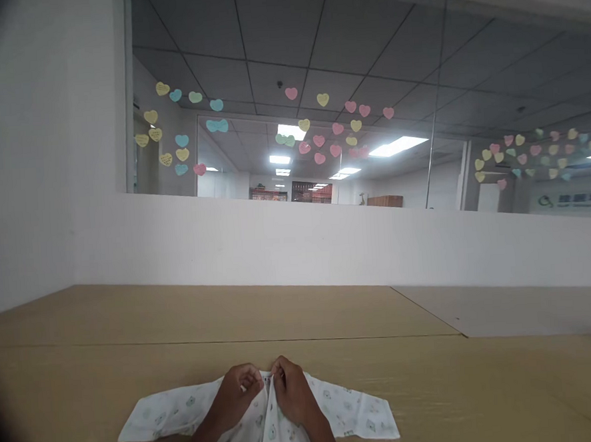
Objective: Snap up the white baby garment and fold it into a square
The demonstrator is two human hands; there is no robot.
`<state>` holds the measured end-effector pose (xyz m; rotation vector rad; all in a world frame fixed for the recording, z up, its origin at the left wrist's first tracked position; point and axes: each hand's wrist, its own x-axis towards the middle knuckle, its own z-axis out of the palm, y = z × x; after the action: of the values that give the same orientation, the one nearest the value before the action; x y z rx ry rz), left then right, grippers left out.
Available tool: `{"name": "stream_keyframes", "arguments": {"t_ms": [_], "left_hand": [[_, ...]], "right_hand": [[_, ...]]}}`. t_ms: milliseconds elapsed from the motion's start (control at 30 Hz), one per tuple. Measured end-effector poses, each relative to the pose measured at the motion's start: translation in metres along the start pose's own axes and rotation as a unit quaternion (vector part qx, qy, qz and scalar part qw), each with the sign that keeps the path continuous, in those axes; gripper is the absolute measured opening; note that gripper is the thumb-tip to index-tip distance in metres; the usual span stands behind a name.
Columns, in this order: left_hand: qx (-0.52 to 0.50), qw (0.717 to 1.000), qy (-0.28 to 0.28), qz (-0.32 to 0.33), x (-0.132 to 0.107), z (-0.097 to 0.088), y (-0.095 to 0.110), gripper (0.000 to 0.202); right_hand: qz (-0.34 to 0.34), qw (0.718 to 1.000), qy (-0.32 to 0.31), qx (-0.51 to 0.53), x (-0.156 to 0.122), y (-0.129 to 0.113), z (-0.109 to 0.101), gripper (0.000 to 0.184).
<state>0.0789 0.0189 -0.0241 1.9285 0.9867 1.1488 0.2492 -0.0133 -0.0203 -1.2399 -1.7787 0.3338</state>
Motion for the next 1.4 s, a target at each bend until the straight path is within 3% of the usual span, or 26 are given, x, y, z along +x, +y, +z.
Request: {"name": "stream_keyframes", "arguments": {"t_ms": [167, 367, 500, 767, 1033, 1400], "left_hand": [[-0.017, 0.999, -0.009, -0.027, 0.000, 0.014, -0.018, 0.018], [0.023, 0.999, -0.034, 0.013, -0.002, 0.015, -0.033, 0.017], [0.038, 0.997, -0.056, 0.034, -0.002, 0.014, -0.031, 0.023], [0.102, 0.993, -0.038, 0.049, -0.004, 0.018, -0.020, 0.022], [0.062, 0.997, -0.044, 0.033, -0.007, 0.014, -0.021, 0.009], [-0.018, 0.999, -0.049, 0.013, -0.004, 0.016, -0.017, 0.009]], "right_hand": [[0.032, 0.999, -0.011, 0.043, 0.001, -0.006, 0.003, 0.013], [0.050, 0.997, -0.013, 0.059, 0.000, -0.008, 0.010, 0.017], [0.065, 0.996, -0.005, 0.064, 0.002, -0.009, 0.011, 0.019], [0.066, 0.995, -0.015, 0.074, 0.002, -0.011, 0.008, 0.021], [0.049, 0.997, -0.035, 0.040, -0.002, -0.011, 0.009, 0.022], [0.035, 0.998, -0.043, 0.008, -0.006, -0.006, 0.012, 0.029]]}}
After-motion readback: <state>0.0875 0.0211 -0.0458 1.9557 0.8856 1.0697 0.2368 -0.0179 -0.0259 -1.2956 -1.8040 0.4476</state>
